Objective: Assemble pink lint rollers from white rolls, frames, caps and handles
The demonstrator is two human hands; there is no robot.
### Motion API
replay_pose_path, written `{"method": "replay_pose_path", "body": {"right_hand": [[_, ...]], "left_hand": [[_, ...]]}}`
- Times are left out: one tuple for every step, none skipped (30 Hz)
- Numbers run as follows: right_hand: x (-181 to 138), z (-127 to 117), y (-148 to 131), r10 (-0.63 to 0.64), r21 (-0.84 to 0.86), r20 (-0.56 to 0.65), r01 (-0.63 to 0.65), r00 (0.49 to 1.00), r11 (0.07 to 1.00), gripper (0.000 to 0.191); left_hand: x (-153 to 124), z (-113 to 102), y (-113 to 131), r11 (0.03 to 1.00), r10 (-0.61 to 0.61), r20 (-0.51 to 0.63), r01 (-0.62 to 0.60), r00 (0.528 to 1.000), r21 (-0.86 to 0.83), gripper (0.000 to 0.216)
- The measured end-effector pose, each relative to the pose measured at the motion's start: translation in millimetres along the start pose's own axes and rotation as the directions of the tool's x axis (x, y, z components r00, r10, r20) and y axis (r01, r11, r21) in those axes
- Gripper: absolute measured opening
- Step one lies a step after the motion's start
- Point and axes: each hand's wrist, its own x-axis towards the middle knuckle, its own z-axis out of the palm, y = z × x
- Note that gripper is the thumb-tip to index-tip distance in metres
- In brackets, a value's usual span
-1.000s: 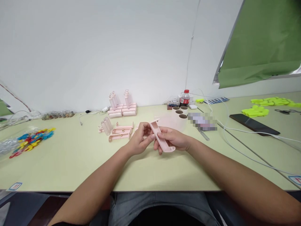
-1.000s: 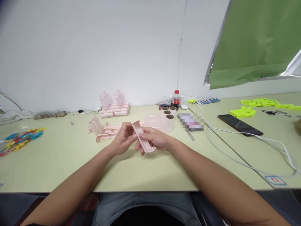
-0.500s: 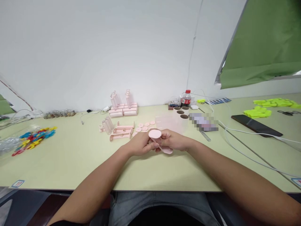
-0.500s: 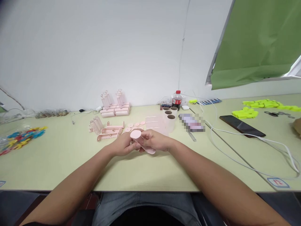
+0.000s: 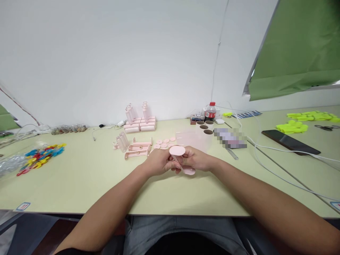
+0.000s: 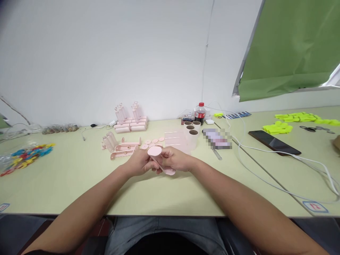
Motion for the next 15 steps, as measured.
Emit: {"method": "replay_pose_path", "body": {"right_hand": [[0.0, -0.4, 0.6, 0.0, 0.011, 0.0, 0.0, 1.0, 1.0, 0.035], [-0.1, -0.7, 1.3, 0.001, 0.025, 0.0, -0.001, 1.0, 1.0, 0.035], [-0.1, -1.0, 2.0, 0.002, 0.041, 0.002, -0.002, 1.0, 0.999, 0.034], [-0.1, -1.2, 2.6, 0.003, 0.056, 0.006, -0.004, 1.0, 0.998, 0.034], [-0.1, -1.4, 3.1, 0.005, 0.068, 0.01, -0.006, 1.0, 0.998, 0.034], [-0.1, -1.3, 3.4, 0.007, 0.079, 0.013, -0.008, 1.0, 0.997, 0.034], [-0.1, -1.2, 3.5, 0.009, 0.086, 0.014, -0.01, 1.0, 0.996, 0.033], [-0.1, -1.1, 3.5, 0.011, 0.091, 0.014, -0.012, 1.0, 0.996, 0.033], [0.0, -0.9, 3.4, 0.012, 0.095, 0.013, -0.013, 1.0, 0.995, 0.033], [0.0, -0.8, 3.2, 0.013, 0.098, 0.012, -0.014, 1.0, 0.995, 0.033], [0.0, -0.7, 3.1, 0.016, 0.097, 0.011, -0.017, 1.0, 0.995, 0.034], [0.0, -0.8, 3.2, 0.022, 0.097, 0.01, -0.022, 1.0, 0.995, 0.035], [0.0, -1.0, 3.4, 0.026, 0.099, 0.01, -0.026, 1.0, 0.995, 0.036], [0.0, -1.2, 3.8, 0.029, 0.102, 0.01, -0.029, 1.0, 0.994, 0.036], [0.0, -1.5, 4.3, 0.031, 0.104, 0.011, -0.032, 0.999, 0.994, 0.037]], "left_hand": [[-0.1, 0.1, -0.4, 1.0, 0.004, -0.004, -0.004, 1.0, -0.008, 0.053], [-0.3, 0.4, -0.9, 1.0, 0.006, -0.01, -0.007, 1.0, -0.015, 0.053], [-0.5, 0.7, -1.5, 1.0, 0.007, -0.016, -0.007, 1.0, -0.022, 0.052], [-0.9, 1.1, -2.2, 1.0, 0.005, -0.022, -0.006, 1.0, -0.026, 0.052], [-1.3, 1.5, -2.7, 1.0, 0.002, -0.028, -0.003, 1.0, -0.028, 0.051], [-1.7, 2.0, -3.2, 1.0, -0.003, -0.037, 0.002, 0.999, -0.026, 0.051], [-2.0, 2.3, -3.5, 1.0, -0.009, -0.045, 0.008, 0.999, -0.023, 0.052], [-2.2, 2.7, -3.6, 1.0, -0.014, -0.052, 0.013, 0.999, -0.02, 0.052], [-2.4, 2.9, -3.6, 1.0, -0.018, -0.057, 0.017, 0.998, -0.018, 0.053], [-2.4, 3.0, -3.4, 1.0, -0.02, -0.059, 0.019, 0.998, -0.019, 0.053], [-2.3, 3.1, -3.1, 1.0, -0.019, -0.058, 0.018, 0.998, -0.023, 0.053], [-2.2, 3.0, -2.8, 0.999, -0.016, -0.053, 0.014, 0.998, -0.032, 0.052], [-2.0, 2.9, -2.4, 0.999, -0.01, -0.047, 0.008, 0.999, -0.045, 0.052], [-1.8, 2.8, -2.1, 0.998, -0.003, -0.043, 0.001, 0.999, -0.057, 0.051], [-1.7, 2.6, -1.9, 0.998, 0.002, -0.04, -0.005, 0.999, -0.065, 0.051]]}}
